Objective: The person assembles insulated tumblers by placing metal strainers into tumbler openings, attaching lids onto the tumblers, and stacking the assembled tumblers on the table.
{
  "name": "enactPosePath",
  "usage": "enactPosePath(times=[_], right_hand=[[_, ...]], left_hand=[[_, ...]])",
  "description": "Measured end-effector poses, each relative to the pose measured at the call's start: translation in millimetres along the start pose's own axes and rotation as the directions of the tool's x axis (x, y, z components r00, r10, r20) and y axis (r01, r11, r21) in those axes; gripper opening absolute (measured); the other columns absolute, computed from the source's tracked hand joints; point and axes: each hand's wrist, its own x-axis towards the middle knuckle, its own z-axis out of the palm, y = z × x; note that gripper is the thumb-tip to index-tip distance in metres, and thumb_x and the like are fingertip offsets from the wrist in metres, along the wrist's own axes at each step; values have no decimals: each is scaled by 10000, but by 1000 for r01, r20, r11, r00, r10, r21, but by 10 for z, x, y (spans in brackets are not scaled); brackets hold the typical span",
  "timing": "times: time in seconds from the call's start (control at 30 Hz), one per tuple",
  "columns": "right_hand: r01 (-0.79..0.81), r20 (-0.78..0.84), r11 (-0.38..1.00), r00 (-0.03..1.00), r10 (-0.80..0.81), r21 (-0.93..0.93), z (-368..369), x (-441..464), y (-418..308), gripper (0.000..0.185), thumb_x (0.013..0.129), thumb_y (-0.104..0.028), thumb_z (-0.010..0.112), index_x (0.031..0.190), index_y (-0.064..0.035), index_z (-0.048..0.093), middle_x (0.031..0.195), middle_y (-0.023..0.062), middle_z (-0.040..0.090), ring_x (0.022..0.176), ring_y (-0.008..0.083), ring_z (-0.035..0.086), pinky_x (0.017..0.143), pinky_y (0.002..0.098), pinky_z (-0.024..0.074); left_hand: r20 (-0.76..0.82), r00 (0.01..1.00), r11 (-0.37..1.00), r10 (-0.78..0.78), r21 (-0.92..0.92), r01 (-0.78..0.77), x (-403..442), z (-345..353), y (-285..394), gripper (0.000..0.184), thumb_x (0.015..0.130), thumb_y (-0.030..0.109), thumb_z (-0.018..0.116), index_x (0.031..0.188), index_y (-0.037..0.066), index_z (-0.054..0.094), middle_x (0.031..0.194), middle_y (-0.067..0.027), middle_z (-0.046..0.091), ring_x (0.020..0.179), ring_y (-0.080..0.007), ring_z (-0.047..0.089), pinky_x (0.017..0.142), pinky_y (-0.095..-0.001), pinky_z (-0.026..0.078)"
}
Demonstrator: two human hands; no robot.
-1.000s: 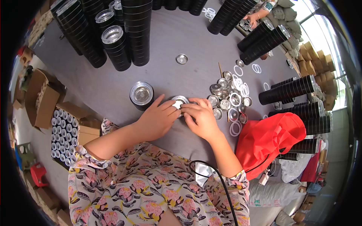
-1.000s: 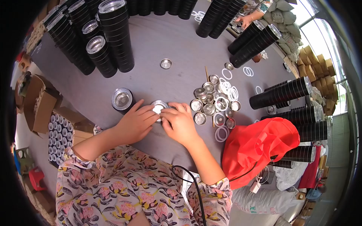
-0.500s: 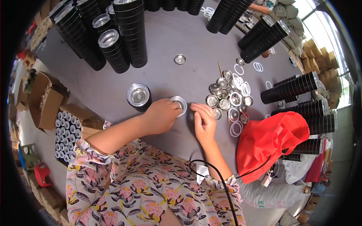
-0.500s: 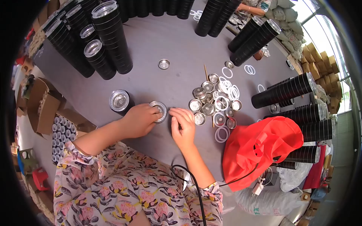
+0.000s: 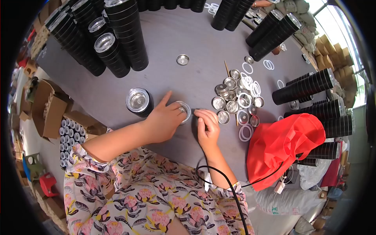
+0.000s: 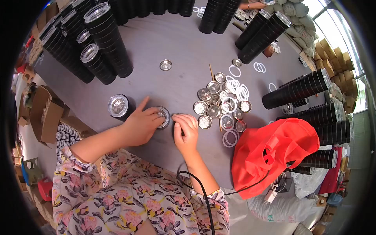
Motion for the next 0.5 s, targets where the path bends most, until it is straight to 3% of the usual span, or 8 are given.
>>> enactPosePath(times=[0.17, 0.27, 0.37, 0.5], right_hand=[[22, 21, 1000, 1000, -22, 12, 44, 1, 0, 158, 780, -20, 605, 930, -24, 655, 959, 97, 663, 947, 277, 594, 882, 389, 423], [-43, 65, 999, 997, 42, 19, 34, -24, 35, 206, 763, -40, 628, 968, -27, 645, 967, 109, 654, 959, 288, 579, 882, 391, 416], [-93, 105, 996, 990, 92, 5, 16, -28, 38, 250, 753, -62, 648, 1001, -32, 636, 974, 116, 645, 972, 294, 565, 886, 389, 407], [-87, 126, 996, 988, 87, -1, 23, -6, 44, 267, 746, -69, 661, 1009, -35, 634, 968, 115, 641, 970, 292, 562, 891, 387, 402]], left_hand=[[12, 1000, 1000, -19, -2, 19, -7, 34, 8, 215, 741, 76, 603, 954, 54, 620, 990, -52, 619, 1126, -252, 513, 1087, -572, 226], [-17, 998, 984, -61, -169, 58, -55, -29, -44, 156, 729, 110, 650, 881, 81, 636, 942, -36, 616, 1087, -245, 518, 1078, -558, 244], [1, 999, 993, -51, -106, 51, -34, -84, -23, 147, 715, 141, 689, 848, 98, 644, 892, -26, 601, 1029, -241, 515, 1059, -538, 265], [36, 998, 984, -56, -170, 61, 26, -116, -43, 153, 719, 154, 699, 849, 94, 643, 875, -23, 587, 1010, -244, 492, 1043, -520, 270]])
